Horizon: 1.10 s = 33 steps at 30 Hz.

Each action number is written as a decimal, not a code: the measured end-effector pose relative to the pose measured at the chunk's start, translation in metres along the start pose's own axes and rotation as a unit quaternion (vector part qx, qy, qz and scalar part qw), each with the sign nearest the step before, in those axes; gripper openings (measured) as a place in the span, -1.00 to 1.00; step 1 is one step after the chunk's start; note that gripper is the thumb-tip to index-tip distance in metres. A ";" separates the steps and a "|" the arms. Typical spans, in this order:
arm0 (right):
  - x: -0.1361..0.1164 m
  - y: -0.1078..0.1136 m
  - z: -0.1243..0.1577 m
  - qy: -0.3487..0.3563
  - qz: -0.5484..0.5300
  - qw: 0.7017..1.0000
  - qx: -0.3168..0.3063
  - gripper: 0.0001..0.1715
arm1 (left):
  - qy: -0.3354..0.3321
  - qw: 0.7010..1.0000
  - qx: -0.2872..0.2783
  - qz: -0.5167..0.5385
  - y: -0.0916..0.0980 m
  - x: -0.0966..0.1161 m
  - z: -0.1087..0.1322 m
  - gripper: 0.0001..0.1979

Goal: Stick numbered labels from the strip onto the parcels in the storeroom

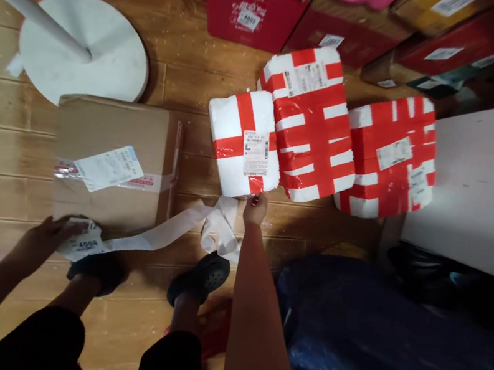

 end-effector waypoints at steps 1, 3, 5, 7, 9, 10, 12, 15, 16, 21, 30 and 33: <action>0.003 -0.004 -0.005 -0.001 0.001 1.000 0.002 -0.84 | 0.015 1.000 -0.009 0.009 -0.004 0.004 -0.005 -0.40; 0.007 -0.008 -0.008 -0.010 -0.007 1.000 0.017 -0.87 | 0.021 0.999 -0.026 0.039 -0.017 0.025 -0.010 -0.38; 0.008 -0.009 -0.007 -0.030 -0.026 0.998 0.040 -0.85 | -0.015 0.996 -0.046 0.081 -0.035 0.062 -0.011 -0.44; 0.007 -0.013 -0.005 -0.056 -0.056 0.995 0.056 -0.75 | -0.057 0.990 -0.069 0.112 -0.058 0.102 -0.013 -0.51; -0.001 -0.019 -0.005 -0.081 -0.093 0.991 0.053 -0.64 | -0.076 0.984 -0.097 0.127 -0.082 0.131 -0.013 -0.57; -0.007 -0.022 -0.006 -0.089 -0.112 0.989 0.045 -0.60 | -0.078 0.984 -0.098 0.128 -0.089 0.140 -0.012 -0.60; -0.024 -0.024 -0.004 -0.097 -0.143 0.985 0.024 -0.56 | -0.067 0.988 -0.065 0.123 -0.088 0.146 -0.005 -0.64; -0.061 -0.016 0.020 -0.081 -0.167 0.983 0.001 -0.59 | -0.103 0.987 0.002 0.123 -0.061 0.150 0.026 -0.67; -0.076 -0.012 0.036 -0.068 -0.170 0.983 -0.007 -0.63 | -0.140 0.982 0.001 0.128 -0.053 0.155 0.041 -0.67; -0.163 -0.028 0.160 0.020 -0.183 0.956 -0.227 -0.72 | -0.238 0.943 -0.139 0.187 -0.048 0.174 0.102 -0.64; -0.142 -0.064 0.232 -0.160 -0.221 0.908 -0.318 -0.78 | -0.025 0.937 -0.230 0.262 -0.077 0.137 0.097 -0.61; -0.138 -0.066 0.230 -0.177 -0.227 0.898 -0.333 -0.73 | 0.014 0.948 -0.189 0.254 -0.071 0.129 0.096 -0.54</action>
Point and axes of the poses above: each hand's wrist, its own z-axis away from the middle knuckle, its own y-axis out of the back of the hand, x = y × z, the point moved 10 cm from there along -z, towards the middle knuckle, and after that the axes turned 3 degrees about x, right-handed, at the moved point
